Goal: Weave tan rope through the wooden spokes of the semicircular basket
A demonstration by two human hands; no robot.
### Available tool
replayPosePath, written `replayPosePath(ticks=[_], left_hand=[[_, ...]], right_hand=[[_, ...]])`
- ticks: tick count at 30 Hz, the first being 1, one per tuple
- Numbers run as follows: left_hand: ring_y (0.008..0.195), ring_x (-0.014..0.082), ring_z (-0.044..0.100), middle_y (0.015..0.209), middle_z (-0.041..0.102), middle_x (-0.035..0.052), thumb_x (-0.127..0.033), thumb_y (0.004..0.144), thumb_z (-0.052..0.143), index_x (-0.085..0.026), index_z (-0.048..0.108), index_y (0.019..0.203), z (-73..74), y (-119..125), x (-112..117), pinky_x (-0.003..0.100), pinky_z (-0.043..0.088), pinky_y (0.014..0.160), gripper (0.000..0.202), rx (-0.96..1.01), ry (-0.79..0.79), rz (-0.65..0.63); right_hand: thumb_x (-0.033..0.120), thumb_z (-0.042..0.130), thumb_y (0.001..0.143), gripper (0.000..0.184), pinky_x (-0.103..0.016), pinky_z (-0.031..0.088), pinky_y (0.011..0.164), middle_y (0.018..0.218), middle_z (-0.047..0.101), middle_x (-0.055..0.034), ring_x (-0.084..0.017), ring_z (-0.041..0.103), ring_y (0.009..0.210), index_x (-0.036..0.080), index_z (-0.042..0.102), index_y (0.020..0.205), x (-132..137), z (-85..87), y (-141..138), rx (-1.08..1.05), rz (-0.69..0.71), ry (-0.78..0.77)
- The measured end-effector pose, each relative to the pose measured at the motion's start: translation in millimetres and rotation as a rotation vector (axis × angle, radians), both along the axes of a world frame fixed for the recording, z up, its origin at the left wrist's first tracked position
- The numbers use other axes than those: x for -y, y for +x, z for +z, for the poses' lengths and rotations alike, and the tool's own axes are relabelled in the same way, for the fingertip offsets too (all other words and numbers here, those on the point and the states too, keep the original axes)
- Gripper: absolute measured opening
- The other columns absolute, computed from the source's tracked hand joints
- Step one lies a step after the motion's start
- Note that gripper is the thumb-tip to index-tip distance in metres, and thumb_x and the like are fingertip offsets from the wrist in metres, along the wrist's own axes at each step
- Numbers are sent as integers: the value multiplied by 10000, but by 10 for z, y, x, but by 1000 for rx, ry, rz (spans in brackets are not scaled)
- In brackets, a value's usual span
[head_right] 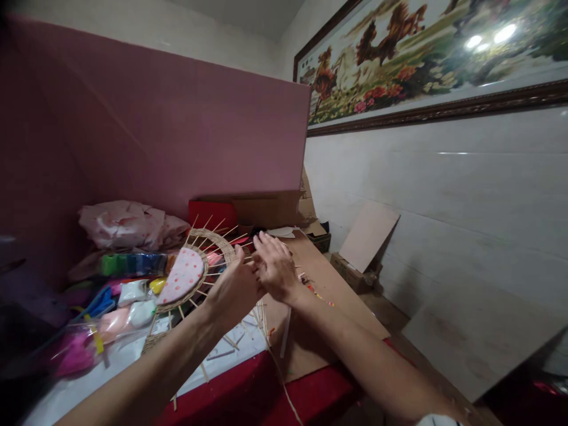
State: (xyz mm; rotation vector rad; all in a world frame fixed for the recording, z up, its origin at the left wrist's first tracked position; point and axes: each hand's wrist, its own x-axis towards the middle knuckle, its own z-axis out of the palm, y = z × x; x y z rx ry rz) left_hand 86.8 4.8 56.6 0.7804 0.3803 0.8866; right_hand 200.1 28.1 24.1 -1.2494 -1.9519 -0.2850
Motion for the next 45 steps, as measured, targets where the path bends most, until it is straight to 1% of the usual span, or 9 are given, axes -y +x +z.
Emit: replayPosePath(ticks=[6,14,22,28,31,34,40,42,45], left_hand=[[1062,220,525,1114,572,172,-607,822,221,-95,538,1094,4,-33,-111,324,408,894,661,80,-78,-84],[1008,290,537,1123,516,228,-704,728,286,-99,432,1136,5,-147,-297,421,441,813,744,87,-117,-71],[931,293,563,1041,540,203,-725,710,271,-117,453,1034,3,-121,-376,429,456,748,712,54,-99,-20],[880,239,604,991,584,196,-588,762,440,-101,519,902,-6,-101,-346,378,459,792,513,57,-95,-15],[726,163,617,837,628,113,-333,699,650,-101,565,837,-54,-135,-334,302,478,713,283,-44,19,94],[474,82,531,578,573,6,-110,548,712,-95,582,707,-129,-121,-306,220,438,514,206,-242,189,204],[314,55,366,440,463,-57,-180,627,580,-133,559,657,-359,52,-243,199,283,358,60,-600,488,169],[366,58,365,430,439,-56,-205,682,527,-142,570,649,-444,65,-222,194,271,395,83,-688,651,231],[495,70,432,553,520,-25,-96,657,468,-144,599,660,-516,17,-144,197,299,477,139,-769,834,299]], right_hand=[[344,260,920,409,-347,359,891,1079,628,-98,-198,527,1036,159,610,1022,-248,126,7,-189,-152,-57],[264,278,909,374,-299,338,724,792,641,-91,-194,545,794,171,613,772,-294,89,246,61,-394,-43],[335,330,895,329,-232,365,625,803,647,-32,-145,557,726,193,621,837,-210,21,239,-294,-126,-136],[379,493,793,316,-212,330,495,538,550,15,-105,466,512,162,605,593,-283,73,227,-509,32,-151],[390,542,745,269,-218,350,456,525,543,14,-106,463,474,158,605,626,-343,51,307,-658,83,-221],[403,587,700,244,-219,363,411,544,546,14,-101,456,438,159,597,705,-345,12,320,-790,177,-326],[418,530,750,289,-199,329,383,510,487,18,-94,430,448,161,546,617,-262,40,248,-688,159,-335],[379,537,745,278,-199,318,390,501,470,23,-88,412,447,162,534,573,-262,38,259,-601,121,-308],[309,551,716,171,-204,331,400,539,514,23,-92,431,449,166,571,625,-279,-4,267,-538,88,-364]])
